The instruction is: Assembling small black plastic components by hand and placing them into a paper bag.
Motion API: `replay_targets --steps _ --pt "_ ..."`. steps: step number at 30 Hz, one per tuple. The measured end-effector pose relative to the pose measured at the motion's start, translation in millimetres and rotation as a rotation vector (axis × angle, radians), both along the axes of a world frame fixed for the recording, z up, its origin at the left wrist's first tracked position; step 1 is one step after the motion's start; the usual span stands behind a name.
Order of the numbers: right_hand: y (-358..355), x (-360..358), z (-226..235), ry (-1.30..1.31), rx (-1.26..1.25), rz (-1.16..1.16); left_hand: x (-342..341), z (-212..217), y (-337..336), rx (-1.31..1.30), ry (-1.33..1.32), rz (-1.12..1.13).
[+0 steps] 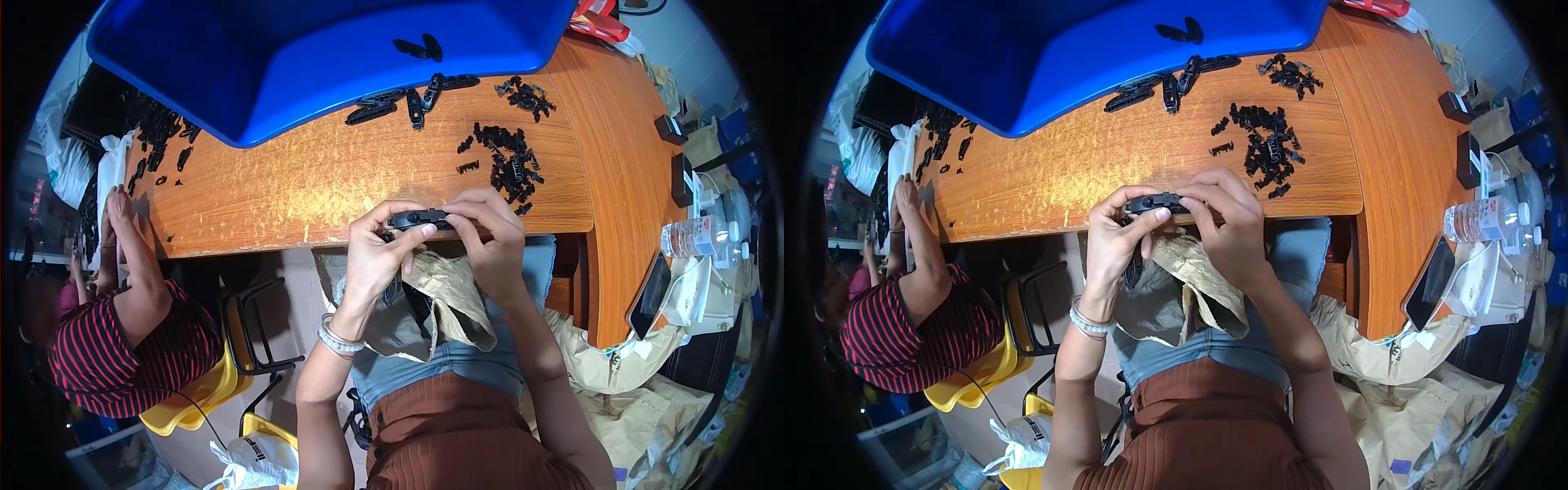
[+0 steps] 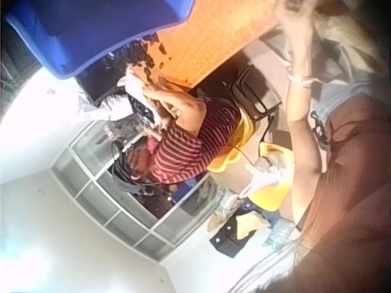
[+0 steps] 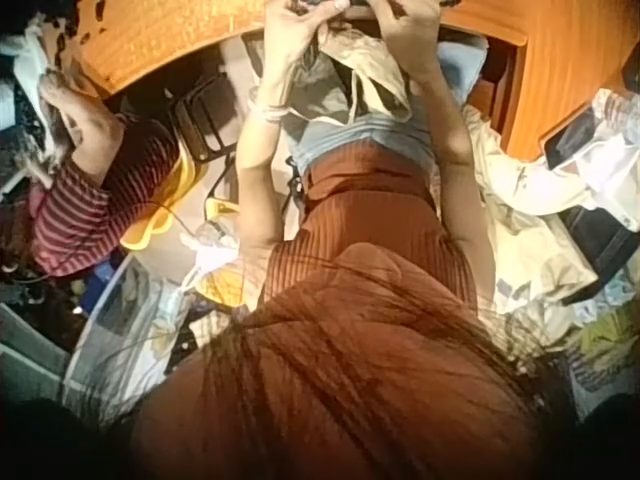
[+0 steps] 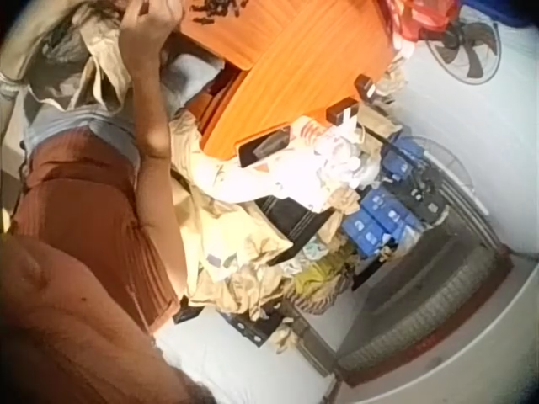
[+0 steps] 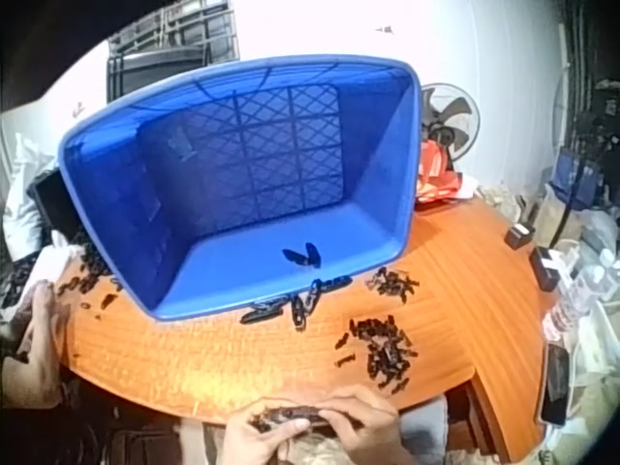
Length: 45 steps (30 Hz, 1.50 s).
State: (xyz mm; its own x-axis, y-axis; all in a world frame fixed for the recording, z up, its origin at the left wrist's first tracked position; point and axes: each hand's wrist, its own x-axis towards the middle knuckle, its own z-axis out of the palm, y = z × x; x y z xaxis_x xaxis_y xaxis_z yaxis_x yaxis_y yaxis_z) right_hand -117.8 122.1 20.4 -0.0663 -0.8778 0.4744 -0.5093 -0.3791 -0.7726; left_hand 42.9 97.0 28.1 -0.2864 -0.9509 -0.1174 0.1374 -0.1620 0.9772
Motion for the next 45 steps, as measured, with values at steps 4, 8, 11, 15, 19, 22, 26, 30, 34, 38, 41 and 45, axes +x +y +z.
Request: replay_targets --steps 4,8,11,15,19,22,26,30,34,38,41,45 --pt "0.6 2.8 0.7 -0.115 -0.031 0.055 2.1 0.4 -1.2 -0.029 -0.025 0.038" --pt "4.7 0.9 -10.2 -0.383 0.367 0.114 4.8 -1.2 0.0 -0.056 -0.053 0.006" --pt "5.1 1.0 -14.5 -0.308 0.302 0.107 6.1 -2.4 1.4 0.031 -0.019 0.006" --pt "3.2 -8.0 -14.4 -0.297 0.342 0.239 18.1 8.6 5.4 0.059 -0.088 -0.047" --pt "-0.9 -19.0 -11.8 -0.301 0.344 0.172 55.1 11.3 2.1 -0.343 -0.674 -0.451" --pt "-6.4 -33.2 -12.0 -0.402 0.236 0.031 48.5 -11.1 19.5 -0.476 -1.065 -0.675" --pt "-26.2 -44.8 -9.1 -0.236 0.047 -0.175 38.9 0.2 19.2 -0.597 -0.885 -0.508" --pt "-52.0 -50.9 -13.4 0.490 -0.061 -0.189 7.0 1.9 -24.6 -0.492 -0.729 -0.145" --pt "-67.7 -25.7 -21.2 0.913 0.054 -0.286 -27.1 -36.1 -104.1 -0.657 -0.852 0.264" --pt "-64.5 -28.9 -24.9 0.681 -0.062 -0.238 -64.3 -39.5 -136.6 -0.622 -0.998 0.446" --pt "-57.8 -25.5 -21.3 0.481 -0.171 -0.180 -50.6 -48.3 -150.7 -0.501 -0.840 0.386" --pt "-46.0 -30.1 -13.5 0.243 -0.270 -0.086 -25.4 -42.5 -133.4 -0.068 -0.197 0.114"
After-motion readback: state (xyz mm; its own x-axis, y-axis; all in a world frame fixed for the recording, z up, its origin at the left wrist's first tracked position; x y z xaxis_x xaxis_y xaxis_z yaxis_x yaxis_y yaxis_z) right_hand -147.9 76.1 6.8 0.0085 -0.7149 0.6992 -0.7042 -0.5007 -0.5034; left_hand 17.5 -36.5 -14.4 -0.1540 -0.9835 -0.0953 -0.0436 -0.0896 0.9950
